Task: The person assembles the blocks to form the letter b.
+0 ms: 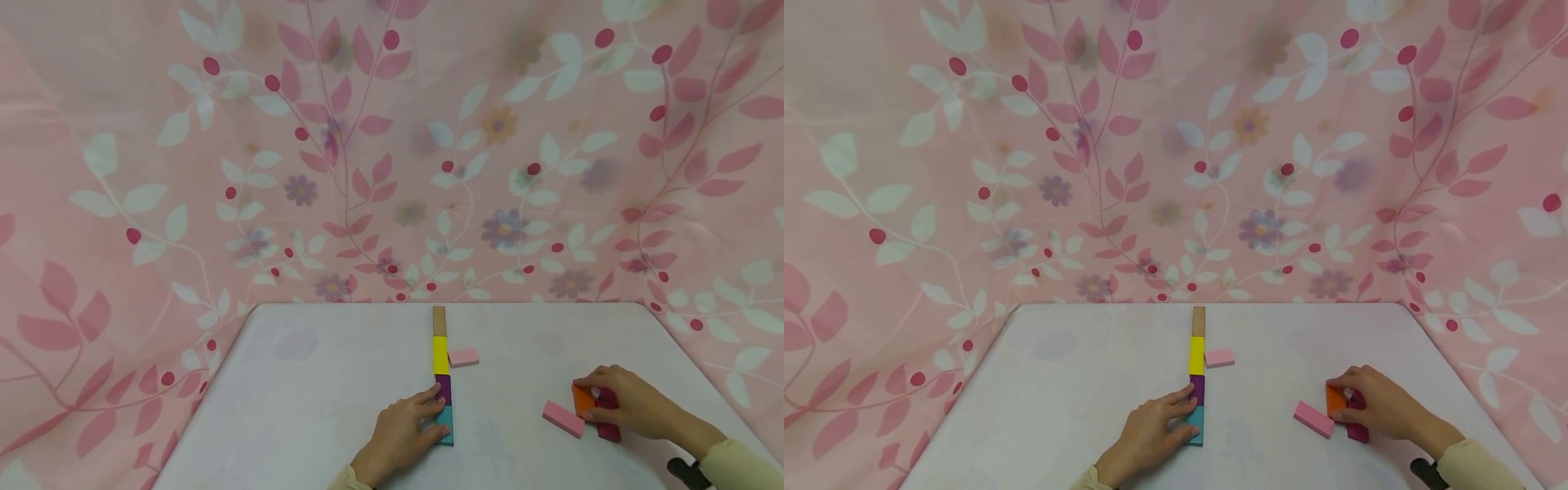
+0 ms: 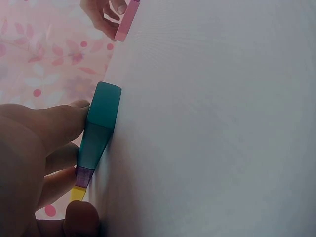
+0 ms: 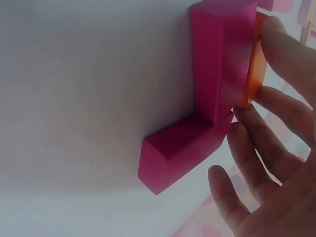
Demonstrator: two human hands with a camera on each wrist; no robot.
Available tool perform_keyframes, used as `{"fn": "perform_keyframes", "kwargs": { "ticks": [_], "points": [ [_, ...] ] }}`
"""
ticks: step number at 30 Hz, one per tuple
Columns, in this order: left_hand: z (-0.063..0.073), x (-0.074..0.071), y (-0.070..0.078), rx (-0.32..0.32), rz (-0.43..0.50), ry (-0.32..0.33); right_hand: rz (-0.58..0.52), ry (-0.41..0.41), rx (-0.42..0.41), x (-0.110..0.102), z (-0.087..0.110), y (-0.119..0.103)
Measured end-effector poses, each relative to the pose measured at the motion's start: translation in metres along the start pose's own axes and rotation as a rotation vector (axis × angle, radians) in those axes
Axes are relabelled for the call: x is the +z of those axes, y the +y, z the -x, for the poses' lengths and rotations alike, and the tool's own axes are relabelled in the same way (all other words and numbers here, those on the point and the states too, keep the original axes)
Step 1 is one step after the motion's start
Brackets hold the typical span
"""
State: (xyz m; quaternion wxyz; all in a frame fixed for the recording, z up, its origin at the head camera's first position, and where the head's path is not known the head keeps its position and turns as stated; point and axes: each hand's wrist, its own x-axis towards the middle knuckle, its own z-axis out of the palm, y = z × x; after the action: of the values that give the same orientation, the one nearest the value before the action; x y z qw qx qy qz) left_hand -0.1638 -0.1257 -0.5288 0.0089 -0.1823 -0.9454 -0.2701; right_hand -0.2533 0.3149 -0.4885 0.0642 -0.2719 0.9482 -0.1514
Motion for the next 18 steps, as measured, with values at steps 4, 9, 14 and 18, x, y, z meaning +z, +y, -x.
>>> {"fn": "perform_keyframes", "kwargs": {
  "ticks": [4,9,14,18],
  "points": [
    [0.001,0.0,0.0,0.006,0.004,0.008,0.011,0.032,-0.047,0.003,-0.002,-0.001],
    [0.0,0.001,-0.001,-0.001,0.01,-0.003,-0.002,0.067,-0.115,0.007,-0.005,-0.002],
    [0.0,0.001,-0.002,0.001,0.009,-0.003,-0.009,0.086,-0.15,0.012,-0.011,-0.007],
    [0.001,0.001,-0.001,0.001,0.007,-0.005,-0.004,0.104,-0.136,0.015,-0.014,-0.013]
  ]
}}
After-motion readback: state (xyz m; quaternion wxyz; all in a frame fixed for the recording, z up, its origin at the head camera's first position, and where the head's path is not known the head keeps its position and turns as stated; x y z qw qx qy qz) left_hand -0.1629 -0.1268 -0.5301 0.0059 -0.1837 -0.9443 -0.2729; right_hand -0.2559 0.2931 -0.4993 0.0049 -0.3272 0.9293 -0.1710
